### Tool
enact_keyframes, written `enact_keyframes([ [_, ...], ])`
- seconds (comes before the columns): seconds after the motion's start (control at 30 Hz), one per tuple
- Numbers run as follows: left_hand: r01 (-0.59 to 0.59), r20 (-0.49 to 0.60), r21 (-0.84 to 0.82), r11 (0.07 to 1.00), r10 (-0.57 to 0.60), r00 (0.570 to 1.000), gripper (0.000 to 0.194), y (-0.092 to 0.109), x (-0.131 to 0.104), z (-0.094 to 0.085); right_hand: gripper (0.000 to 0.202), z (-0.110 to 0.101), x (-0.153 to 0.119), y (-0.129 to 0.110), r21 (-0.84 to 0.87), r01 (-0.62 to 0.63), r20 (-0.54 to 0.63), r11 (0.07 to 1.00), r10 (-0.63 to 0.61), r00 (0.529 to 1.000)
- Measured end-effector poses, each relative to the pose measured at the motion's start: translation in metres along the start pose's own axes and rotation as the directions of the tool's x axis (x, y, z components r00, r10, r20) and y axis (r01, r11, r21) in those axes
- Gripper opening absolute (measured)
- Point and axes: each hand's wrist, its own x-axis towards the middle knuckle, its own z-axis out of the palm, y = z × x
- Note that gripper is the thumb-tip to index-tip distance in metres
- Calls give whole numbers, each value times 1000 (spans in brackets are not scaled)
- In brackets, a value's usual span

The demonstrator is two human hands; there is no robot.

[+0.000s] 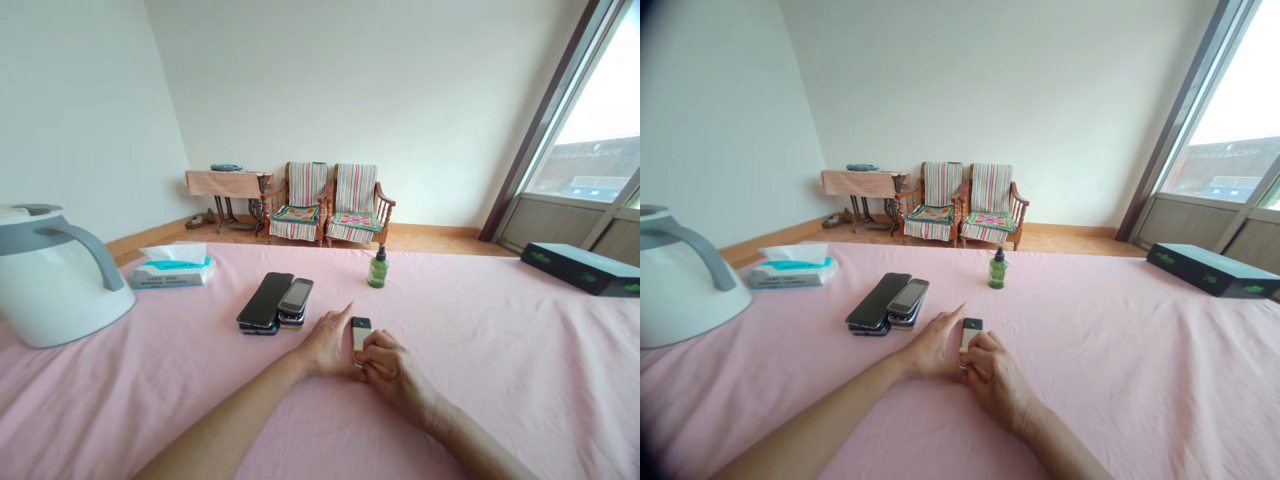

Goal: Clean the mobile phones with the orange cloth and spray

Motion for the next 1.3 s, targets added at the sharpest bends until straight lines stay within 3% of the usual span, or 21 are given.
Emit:
enact_keyframes([
  [0.23, -17, -16, 1, 1000, 17, 1000, 116, 1, -1, -1, 30, -1, -6, -13, -48, 44, -20, 998, -45, 999],
  [0.5, -13, -18, -16, 1000, 13, 1000, 122, 2, -3, -2, 20, 3, -8, -1, -101, -90, -191, 991, 69, 979],
  [0.7, -13, -38, -29, 999, 12, 999, 120, 5, -6, -4, 24, -1, -21, -15, -51, -34, -38, 998, 32, 999],
  [0.77, -10, -39, -38, 999, 8, 999, 120, 5, -6, -4, 23, -1, -20, -12, -20, -67, -27, 998, 67, 997],
  [1.07, 59, 33, -51, 997, -57, 998, 121, 3, -6, -5, 22, -5, 39, 43, -15, -111, -111, 994, 109, 988],
  [1.3, 76, 42, -90, 993, -72, 997, 122, 6, -5, -8, 22, -2, 23, 25, 61, -84, 19, 995, 83, 996],
])
